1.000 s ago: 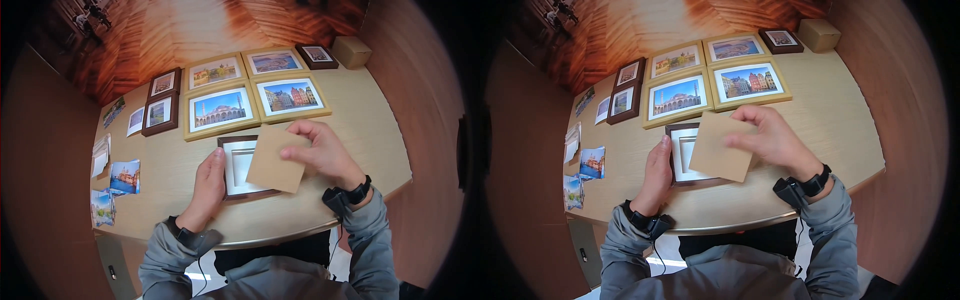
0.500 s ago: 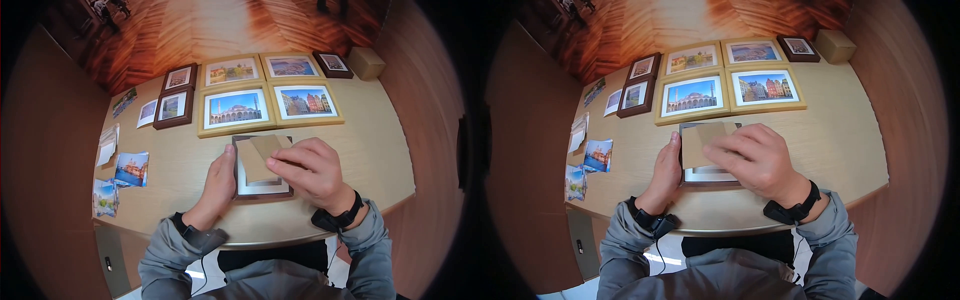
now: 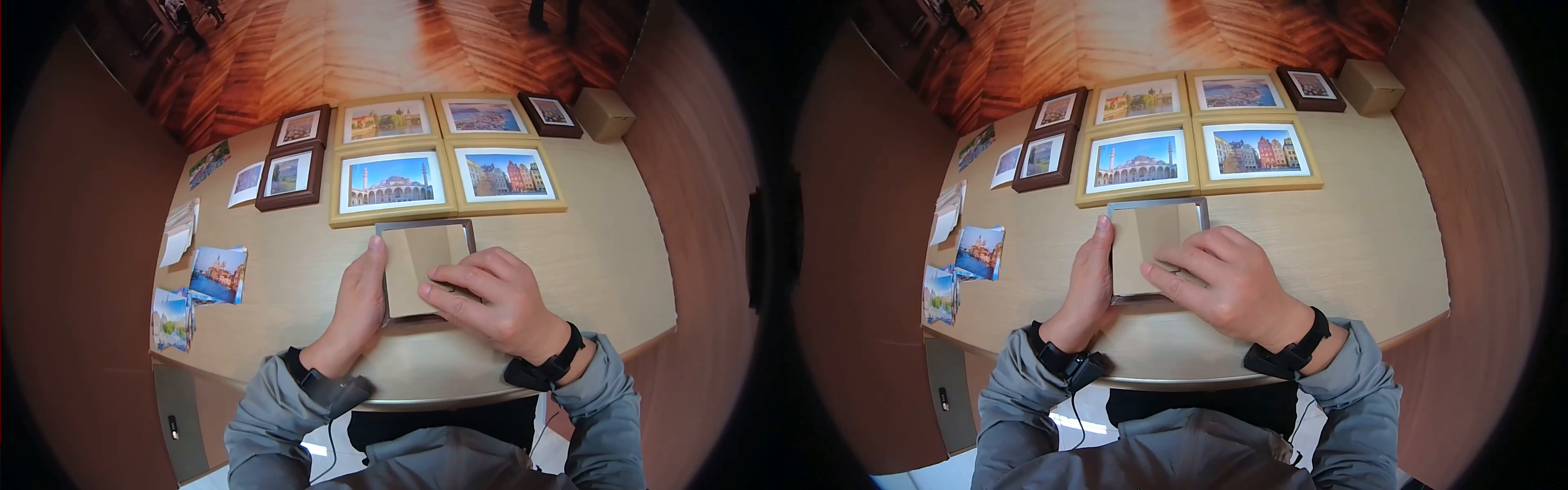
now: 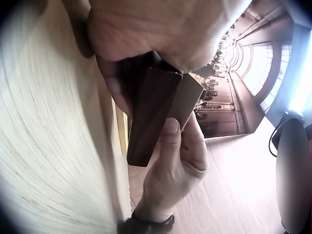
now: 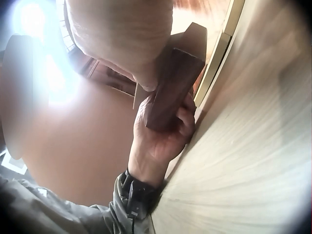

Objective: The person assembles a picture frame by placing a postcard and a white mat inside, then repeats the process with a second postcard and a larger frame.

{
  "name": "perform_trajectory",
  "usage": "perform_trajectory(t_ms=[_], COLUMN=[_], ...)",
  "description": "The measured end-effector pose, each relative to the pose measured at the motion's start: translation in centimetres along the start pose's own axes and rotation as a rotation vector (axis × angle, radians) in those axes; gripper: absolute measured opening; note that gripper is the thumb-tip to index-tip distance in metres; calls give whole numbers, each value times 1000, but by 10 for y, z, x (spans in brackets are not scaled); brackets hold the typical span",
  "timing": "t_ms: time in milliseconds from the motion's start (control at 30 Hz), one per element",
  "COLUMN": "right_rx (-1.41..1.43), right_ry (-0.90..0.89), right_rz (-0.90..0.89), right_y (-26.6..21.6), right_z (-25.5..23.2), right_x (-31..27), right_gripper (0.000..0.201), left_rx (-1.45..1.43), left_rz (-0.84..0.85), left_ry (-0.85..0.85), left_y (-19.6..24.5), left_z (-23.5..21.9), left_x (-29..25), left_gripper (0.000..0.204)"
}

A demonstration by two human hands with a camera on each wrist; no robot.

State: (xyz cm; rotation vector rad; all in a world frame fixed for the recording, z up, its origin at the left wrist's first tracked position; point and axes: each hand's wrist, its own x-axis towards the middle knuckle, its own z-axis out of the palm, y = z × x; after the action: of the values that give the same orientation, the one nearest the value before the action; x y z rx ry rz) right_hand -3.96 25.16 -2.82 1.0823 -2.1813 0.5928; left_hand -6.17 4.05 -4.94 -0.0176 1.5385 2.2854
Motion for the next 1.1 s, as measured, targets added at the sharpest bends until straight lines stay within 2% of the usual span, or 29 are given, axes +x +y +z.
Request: perform_trajectory(t_ms=[433,500,633,700,733,800,833,933,1000,1067,1100], right_rx=[74,30,22,132,131,428,645,708,739,932,933], right_ry=[-56,24,65,182,184,393,438,443,431,534,533], right_rz=[45,78,133,265,266,522,691,643,688,812,809], right_y=[-3,-5,-2,0,2,6,3,21,25,23,24], right_z=[-1,0,-13,-20,-21,-19,-22,-27,-27,-25,-24], right_x=[0,1,0,-2,-5,-11,-11,-15,-18,-15,-15], right_gripper=[46,39,39,34,34,34,28,25,25,28,28], left_rx=[-3,-25,-9,7,23,29,34,25,56,89,101], left_rz=[14,20,35,22,9,1,-8,-38,-33,-20,-1], left_ry=[7,42,93,83,71,76,83,69,61,56,45], left_y=[0,0,-1,-1,-1,-1,-1,1,-3,-4,-2], left_z=[-1,1,-1,-3,-4,-4,-3,-1,-7,-9,-9], left_x=[-1,-2,-1,-1,-1,0,0,-1,0,0,-1], left_gripper=[65,63,59,58,58,57,57,57,57,58,56])
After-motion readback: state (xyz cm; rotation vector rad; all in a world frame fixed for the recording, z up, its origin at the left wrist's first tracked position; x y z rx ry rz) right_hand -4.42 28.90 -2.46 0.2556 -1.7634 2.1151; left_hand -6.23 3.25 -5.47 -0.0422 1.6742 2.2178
